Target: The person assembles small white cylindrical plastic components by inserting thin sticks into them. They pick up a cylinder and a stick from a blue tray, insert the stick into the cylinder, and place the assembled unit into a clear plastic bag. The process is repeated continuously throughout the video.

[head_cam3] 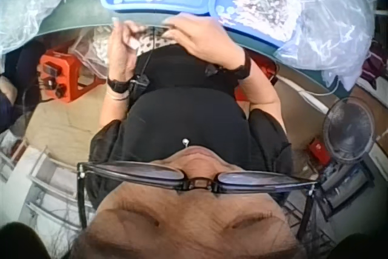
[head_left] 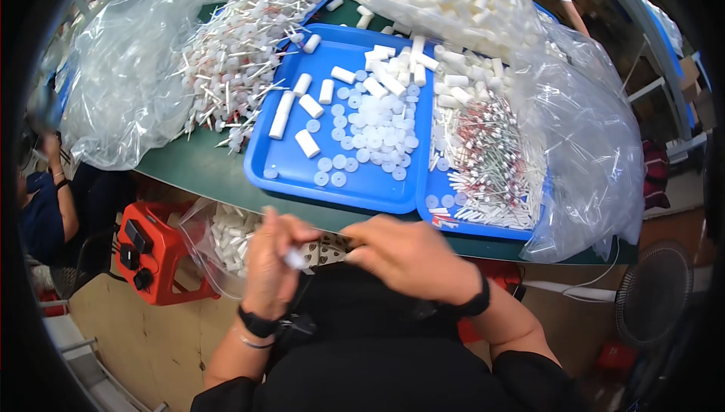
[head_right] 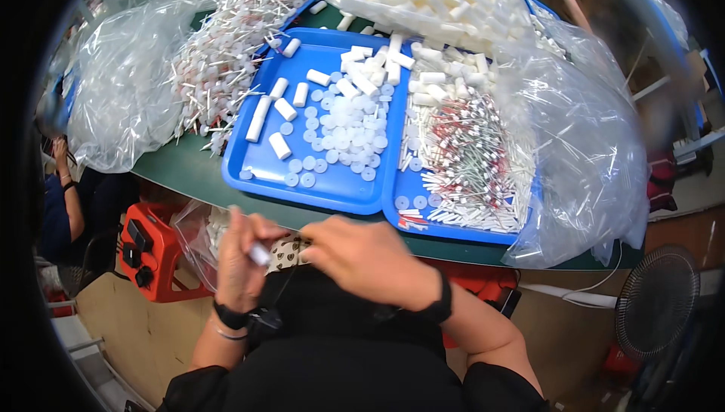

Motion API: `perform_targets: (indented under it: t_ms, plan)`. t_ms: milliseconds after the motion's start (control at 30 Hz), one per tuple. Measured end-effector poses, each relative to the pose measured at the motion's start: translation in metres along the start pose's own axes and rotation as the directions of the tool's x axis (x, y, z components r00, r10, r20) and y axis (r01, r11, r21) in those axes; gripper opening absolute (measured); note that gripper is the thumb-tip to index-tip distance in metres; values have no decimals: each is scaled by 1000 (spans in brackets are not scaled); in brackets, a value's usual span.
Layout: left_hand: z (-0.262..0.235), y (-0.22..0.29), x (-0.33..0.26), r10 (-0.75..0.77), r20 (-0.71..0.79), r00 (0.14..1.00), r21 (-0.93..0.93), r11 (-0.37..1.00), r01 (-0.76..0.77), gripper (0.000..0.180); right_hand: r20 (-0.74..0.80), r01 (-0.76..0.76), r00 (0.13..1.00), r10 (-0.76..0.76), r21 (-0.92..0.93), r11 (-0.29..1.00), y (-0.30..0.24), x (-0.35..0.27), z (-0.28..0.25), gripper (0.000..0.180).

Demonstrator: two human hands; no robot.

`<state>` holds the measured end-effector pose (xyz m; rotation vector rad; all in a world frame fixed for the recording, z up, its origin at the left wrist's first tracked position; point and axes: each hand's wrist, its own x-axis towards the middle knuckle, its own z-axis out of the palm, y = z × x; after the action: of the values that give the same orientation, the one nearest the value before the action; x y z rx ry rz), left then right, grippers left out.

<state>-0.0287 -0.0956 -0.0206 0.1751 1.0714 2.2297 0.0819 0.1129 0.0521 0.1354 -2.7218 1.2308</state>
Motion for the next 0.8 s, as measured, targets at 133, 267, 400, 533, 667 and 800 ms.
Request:
perform_targets:
  t_ms: [133,267,400,533,667,800]
  plan:
    - [-65,32,-22,198,-141,970,693,719,-46,33,-197,-110,980,4,-531,840,44,-27,-71,15]
    - [-56,44,-20,383,-15,924,974,212,-72,22,-125,-112,992,23,-774,623,71,-42,-100,19]
    - [10,37,13,377,247,893,924,184,-334,19,-31,-61,998,62,-822,566,88,-46,-102,20]
    - [60,12,61,320,492,810,852,15,-523,22,-95,-46,995,-28,-692,720,89,-40,-108,15]
    - [71,-11,94,234,526,818,850,-163,-500,25,-231,-48,969,-90,-533,845,88,-35,-109,15]
    - [71,-10,107,155,489,859,864,-222,-452,23,-351,-96,933,-82,-461,882,87,-35,-106,13]
